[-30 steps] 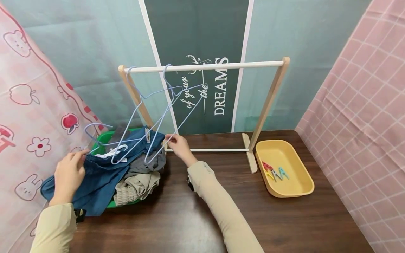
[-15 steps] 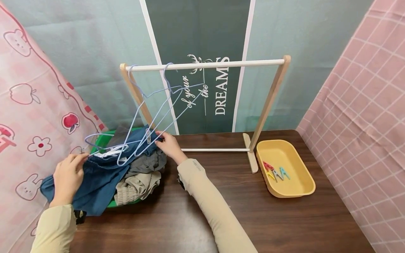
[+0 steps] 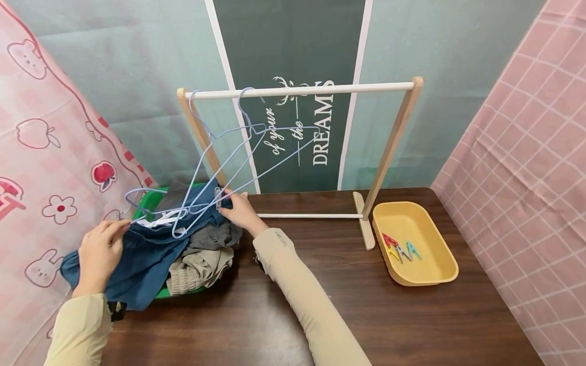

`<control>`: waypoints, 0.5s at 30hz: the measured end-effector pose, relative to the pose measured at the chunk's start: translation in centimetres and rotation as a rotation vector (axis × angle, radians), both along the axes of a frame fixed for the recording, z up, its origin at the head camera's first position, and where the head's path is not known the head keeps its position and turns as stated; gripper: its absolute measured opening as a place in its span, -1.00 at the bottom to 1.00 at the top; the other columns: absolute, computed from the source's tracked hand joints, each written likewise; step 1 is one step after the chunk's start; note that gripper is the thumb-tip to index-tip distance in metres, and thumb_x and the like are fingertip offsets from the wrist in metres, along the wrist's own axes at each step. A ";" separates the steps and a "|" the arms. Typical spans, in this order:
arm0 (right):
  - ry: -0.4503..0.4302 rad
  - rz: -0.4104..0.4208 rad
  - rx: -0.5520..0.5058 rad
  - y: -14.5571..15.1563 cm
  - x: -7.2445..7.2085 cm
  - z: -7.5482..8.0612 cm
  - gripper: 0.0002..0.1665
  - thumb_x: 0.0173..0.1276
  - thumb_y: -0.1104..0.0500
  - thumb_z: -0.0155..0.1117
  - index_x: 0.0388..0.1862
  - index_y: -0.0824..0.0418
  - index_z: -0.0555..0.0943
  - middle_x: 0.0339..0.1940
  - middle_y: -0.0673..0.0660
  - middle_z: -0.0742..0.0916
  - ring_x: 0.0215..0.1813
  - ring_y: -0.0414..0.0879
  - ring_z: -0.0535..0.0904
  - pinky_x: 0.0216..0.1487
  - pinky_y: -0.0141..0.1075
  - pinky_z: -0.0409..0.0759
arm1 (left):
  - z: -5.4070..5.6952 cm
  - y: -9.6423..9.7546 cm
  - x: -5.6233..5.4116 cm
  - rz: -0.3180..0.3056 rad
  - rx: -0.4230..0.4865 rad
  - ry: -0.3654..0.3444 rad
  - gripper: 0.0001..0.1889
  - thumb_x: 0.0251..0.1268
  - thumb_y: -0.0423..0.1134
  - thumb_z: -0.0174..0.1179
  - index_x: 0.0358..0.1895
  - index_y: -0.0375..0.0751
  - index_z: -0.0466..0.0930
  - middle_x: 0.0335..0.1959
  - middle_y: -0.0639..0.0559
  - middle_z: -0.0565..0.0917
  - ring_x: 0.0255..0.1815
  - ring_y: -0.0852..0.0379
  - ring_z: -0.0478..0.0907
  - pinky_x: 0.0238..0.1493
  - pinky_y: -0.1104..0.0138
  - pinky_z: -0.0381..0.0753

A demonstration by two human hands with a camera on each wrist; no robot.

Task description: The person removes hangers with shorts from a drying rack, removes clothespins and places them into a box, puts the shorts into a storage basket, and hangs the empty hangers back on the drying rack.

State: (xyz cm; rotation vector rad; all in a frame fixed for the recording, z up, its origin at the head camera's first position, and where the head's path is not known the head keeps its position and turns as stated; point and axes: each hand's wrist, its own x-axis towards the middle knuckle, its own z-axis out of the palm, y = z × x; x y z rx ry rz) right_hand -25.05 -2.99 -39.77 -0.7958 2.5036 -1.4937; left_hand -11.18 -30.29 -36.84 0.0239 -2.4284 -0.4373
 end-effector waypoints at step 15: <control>-0.098 -0.076 -0.115 0.4 -0.1 -0.6 -0.60 0.49 0.12 0.04 0.22 0.24 0.47 0.06 0.26 0.64 0.04 0.07 0.55 0.00 -0.25 0.50 | 0.3 1.1 -0.2 0.064 0.012 0.009 -0.83 0.27 -0.48 0.11 -0.17 -0.29 0.66 -0.29 -0.24 0.62 -0.32 -0.29 0.51 -0.26 -0.08 0.43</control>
